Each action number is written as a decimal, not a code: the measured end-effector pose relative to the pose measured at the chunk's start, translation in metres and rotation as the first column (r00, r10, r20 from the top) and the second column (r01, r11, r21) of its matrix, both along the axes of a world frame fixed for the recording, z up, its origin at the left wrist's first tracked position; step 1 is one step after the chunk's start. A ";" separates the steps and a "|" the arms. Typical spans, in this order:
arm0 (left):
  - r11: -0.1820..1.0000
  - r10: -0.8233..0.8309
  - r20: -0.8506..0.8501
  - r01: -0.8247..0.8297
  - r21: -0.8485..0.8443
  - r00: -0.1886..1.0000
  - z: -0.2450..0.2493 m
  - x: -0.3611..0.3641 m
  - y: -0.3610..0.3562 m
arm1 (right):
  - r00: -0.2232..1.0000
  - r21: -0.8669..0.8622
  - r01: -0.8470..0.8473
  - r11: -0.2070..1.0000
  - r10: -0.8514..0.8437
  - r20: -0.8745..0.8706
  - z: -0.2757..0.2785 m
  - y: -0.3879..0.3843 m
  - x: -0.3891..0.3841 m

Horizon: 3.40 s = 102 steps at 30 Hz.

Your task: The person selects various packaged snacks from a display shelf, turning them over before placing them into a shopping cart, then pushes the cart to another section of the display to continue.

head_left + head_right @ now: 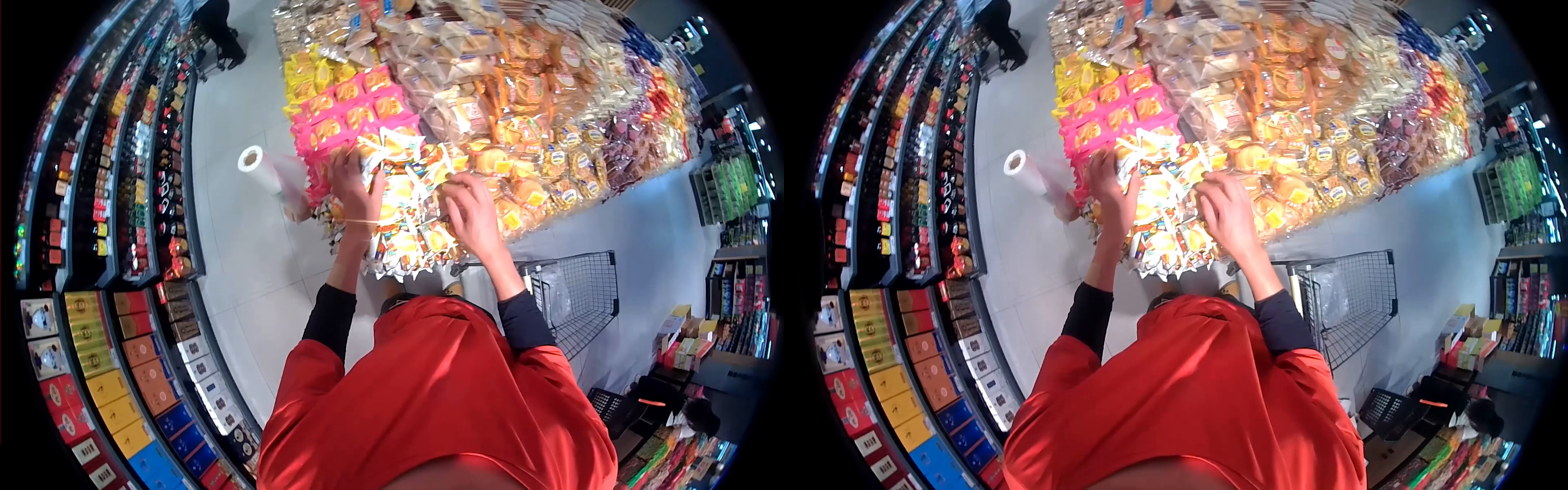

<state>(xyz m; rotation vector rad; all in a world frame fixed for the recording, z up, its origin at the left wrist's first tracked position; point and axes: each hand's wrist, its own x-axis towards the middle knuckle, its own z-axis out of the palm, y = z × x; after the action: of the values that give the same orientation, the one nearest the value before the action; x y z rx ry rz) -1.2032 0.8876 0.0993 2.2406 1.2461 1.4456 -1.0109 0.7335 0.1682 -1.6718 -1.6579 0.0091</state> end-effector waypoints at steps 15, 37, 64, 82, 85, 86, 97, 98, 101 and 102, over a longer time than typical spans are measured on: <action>0.863 -0.483 0.141 0.497 -0.092 0.864 0.046 0.043 -0.155 | 0.644 -0.500 0.699 0.511 -0.754 0.130 -0.121 -0.372 -0.005; 0.145 -0.955 -0.296 0.893 -0.427 0.014 -0.017 0.171 -0.311 | 0.516 -0.787 0.611 0.081 -0.796 0.318 -0.155 -0.465 0.057; 0.340 -0.645 -0.717 0.742 -0.578 -0.264 -0.092 0.396 -0.413 | 0.550 -0.797 0.586 0.147 -0.794 0.258 -0.161 -0.551 0.191; 0.309 -0.659 -0.702 0.754 -0.580 -0.270 -0.101 0.488 -0.387 | 0.497 -0.757 0.638 0.138 -0.825 0.269 -0.166 -0.524 0.265; 0.273 -0.662 -0.676 0.736 -0.620 -0.324 -0.105 0.518 -0.380 | 0.490 -0.743 0.659 0.115 -0.815 0.308 -0.170 -0.521 0.287; 0.262 -0.663 -0.673 0.740 -0.619 -0.328 -0.104 0.527 -0.378 | 0.489 -0.734 0.668 0.121 -0.815 0.311 -0.172 -0.519 0.295; 0.143 -0.732 -0.638 0.862 -0.485 -0.238 -0.110 0.632 -0.364 | 0.432 -0.707 0.704 0.071 -0.833 0.346 -0.177 -0.504 0.389; 0.150 -0.733 -0.640 0.862 -0.485 -0.232 -0.112 0.638 -0.366 | 0.438 -0.706 0.704 0.078 -0.830 0.345 -0.178 -0.505 0.397; 0.174 -0.748 -0.626 0.843 -0.508 -0.223 -0.114 0.662 -0.371 | 0.425 -0.708 0.704 0.063 -0.836 0.348 -0.181 -0.510 0.420; 0.191 -0.724 -0.644 0.824 -0.533 -0.249 -0.114 0.669 -0.374 | 0.425 -0.707 0.705 0.059 -0.833 0.354 -0.182 -0.512 0.426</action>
<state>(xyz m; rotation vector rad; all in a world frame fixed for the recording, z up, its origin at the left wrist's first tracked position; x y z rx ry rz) -0.5344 0.5133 -0.0152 2.8032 -0.5876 -0.2887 -0.5849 0.2213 -0.0138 -3.0167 -0.2835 0.3965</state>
